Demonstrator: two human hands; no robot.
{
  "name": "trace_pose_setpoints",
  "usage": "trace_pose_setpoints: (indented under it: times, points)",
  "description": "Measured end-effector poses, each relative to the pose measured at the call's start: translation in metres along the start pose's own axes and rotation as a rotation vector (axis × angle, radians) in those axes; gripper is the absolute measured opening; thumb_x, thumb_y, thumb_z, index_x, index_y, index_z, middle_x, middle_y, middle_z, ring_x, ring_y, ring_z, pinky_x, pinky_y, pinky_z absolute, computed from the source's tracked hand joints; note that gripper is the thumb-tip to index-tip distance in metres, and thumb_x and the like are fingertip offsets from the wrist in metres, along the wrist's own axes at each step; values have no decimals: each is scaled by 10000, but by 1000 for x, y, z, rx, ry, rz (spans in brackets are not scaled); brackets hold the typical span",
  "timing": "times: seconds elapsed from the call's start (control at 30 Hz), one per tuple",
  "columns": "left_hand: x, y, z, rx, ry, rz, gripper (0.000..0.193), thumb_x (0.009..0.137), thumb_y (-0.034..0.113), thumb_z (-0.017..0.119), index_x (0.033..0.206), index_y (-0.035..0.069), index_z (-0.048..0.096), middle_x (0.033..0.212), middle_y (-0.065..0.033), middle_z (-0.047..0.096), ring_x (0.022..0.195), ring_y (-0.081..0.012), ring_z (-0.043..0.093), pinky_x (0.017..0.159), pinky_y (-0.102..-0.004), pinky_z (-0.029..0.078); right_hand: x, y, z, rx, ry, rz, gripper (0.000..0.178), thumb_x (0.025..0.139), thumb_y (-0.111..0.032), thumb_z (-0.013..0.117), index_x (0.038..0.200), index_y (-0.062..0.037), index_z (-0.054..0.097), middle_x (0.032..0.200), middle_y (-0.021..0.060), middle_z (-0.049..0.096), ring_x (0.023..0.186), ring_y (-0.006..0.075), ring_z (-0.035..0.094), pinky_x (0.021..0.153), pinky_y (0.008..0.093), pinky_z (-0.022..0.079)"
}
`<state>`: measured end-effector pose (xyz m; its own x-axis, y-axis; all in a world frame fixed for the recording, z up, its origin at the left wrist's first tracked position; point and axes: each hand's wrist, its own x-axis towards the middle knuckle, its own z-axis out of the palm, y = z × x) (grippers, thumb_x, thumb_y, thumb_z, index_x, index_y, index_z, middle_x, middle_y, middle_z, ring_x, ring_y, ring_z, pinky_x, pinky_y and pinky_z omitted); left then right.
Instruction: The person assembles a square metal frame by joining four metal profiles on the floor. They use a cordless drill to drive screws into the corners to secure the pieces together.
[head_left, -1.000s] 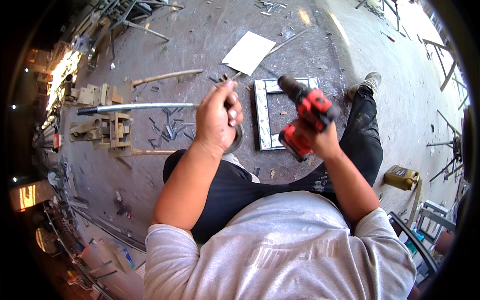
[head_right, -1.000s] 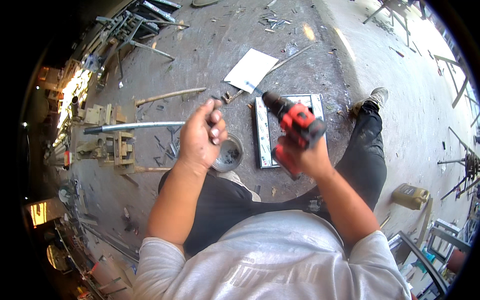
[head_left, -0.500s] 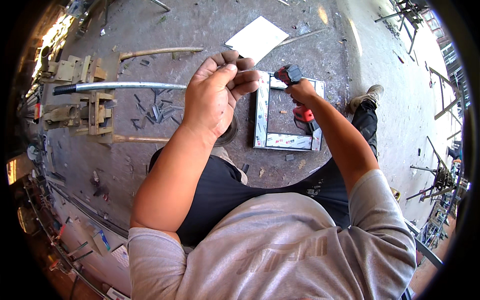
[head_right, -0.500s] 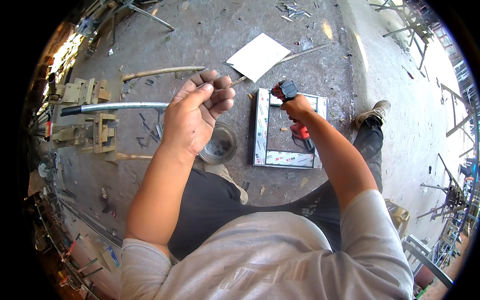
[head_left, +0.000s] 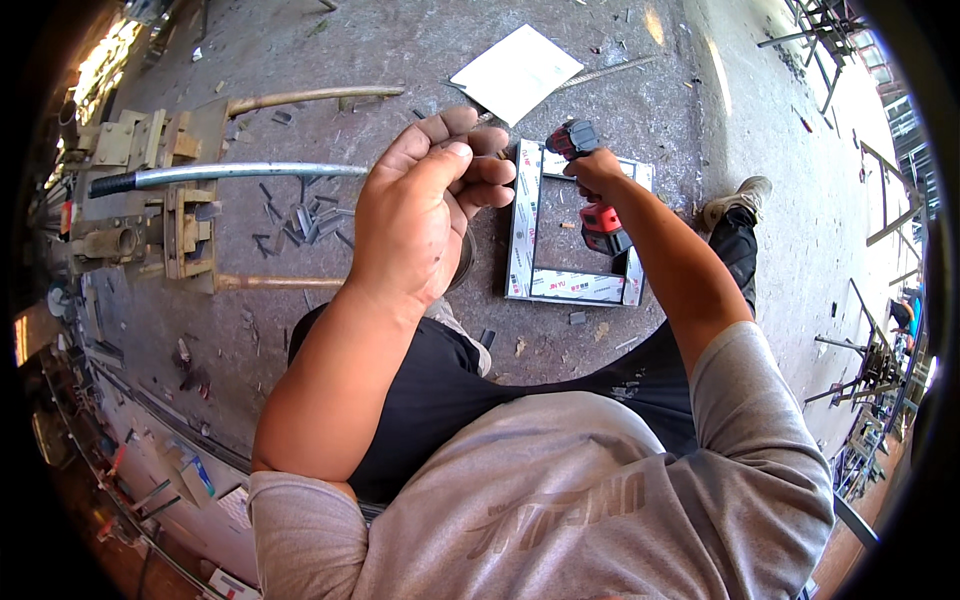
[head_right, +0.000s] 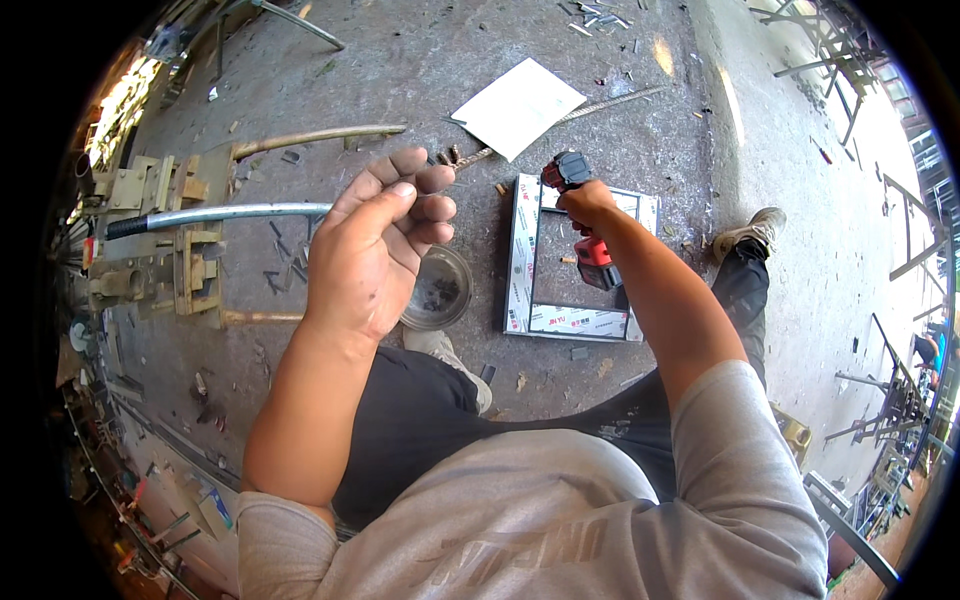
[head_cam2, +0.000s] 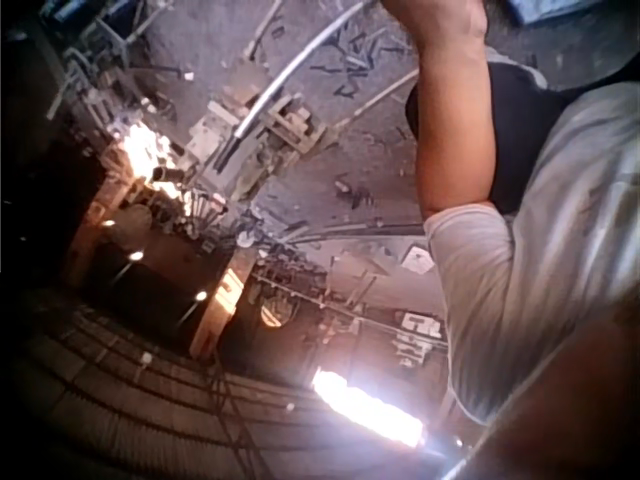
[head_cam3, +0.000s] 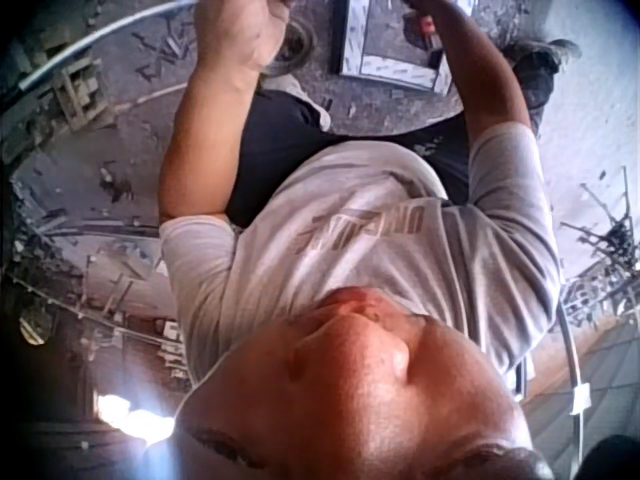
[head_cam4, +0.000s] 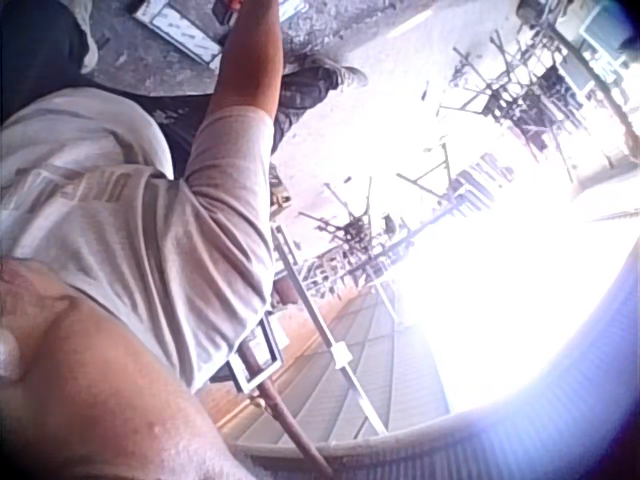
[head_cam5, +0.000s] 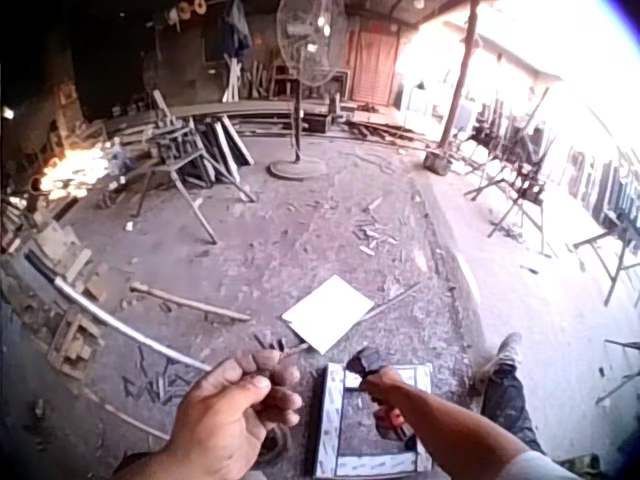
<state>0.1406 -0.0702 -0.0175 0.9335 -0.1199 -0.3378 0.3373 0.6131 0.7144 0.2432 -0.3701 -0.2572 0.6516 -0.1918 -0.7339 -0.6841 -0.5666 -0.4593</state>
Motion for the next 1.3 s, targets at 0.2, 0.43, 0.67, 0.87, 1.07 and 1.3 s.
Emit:
trace_pose_setpoints:
  times: [0.2, 0.43, 0.67, 0.87, 1.07, 1.3]
  points:
    - [1, 0, -1, -4, -23, 9, 327, 1021, 34, 510, 1336, -25, 577, 1194, -189, 708, 999, -232, 720, 865, -354, 603, 10, 4, 6, -55, 8, -6, 197, 850, -206, 712, 859, -13, 676, 683, 84, 661, 546, 185, 633, 480, 350, 498]
    - [1, 0, -2, 7, -21, 18, 329, 1020, 35, 509, 1337, -27, 573, 1191, -193, 711, 991, -236, 724, 875, -363, 605, 8, 2, 6, -99, 8, -16, 200, 847, -204, 697, 877, -8, 674, 688, 82, 666, 549, 185, 640, 481, 351, 501]
    - [2, -2, -3, 5, -24, 8, 331, 1017, 41, 523, 1339, -23, 570, 1187, -191, 710, 992, -237, 725, 873, -361, 608, 8, 1, 7, -79, 30, -15, 175, 859, -172, 754, 841, -34, 648, 634, 49, 608, 497, 166, 568, 449, 354, 435]
    - [3, -3, -1, 22, -13, 0, 341, 1018, 52, 532, 1349, -23, 563, 1189, -190, 705, 995, -239, 724, 867, -360, 610, 7, -5, 1, -157, 8, -17, 204, 870, -218, 685, 927, -22, 690, 704, 87, 673, 583, 198, 660, 497, 361, 508]
    - [2, -4, 0, 29, -29, -7, 354, 1017, 55, 533, 1360, -30, 554, 1194, -193, 702, 996, -239, 722, 864, -358, 613, 10, -10, -3, -135, -17, 7, 190, 865, -196, 696, 848, -11, 659, 696, 96, 663, 549, 205, 632, 462, 377, 465]
    - [2, -4, -1, 31, -18, -6, 357, 1018, 55, 536, 1364, -33, 546, 1198, -195, 703, 998, -244, 725, 862, -359, 616, 8, -22, -12, -181, -20, 33, 176, 847, -150, 721, 772, -13, 640, 627, 82, 628, 505, 195, 603, 438, 375, 442]
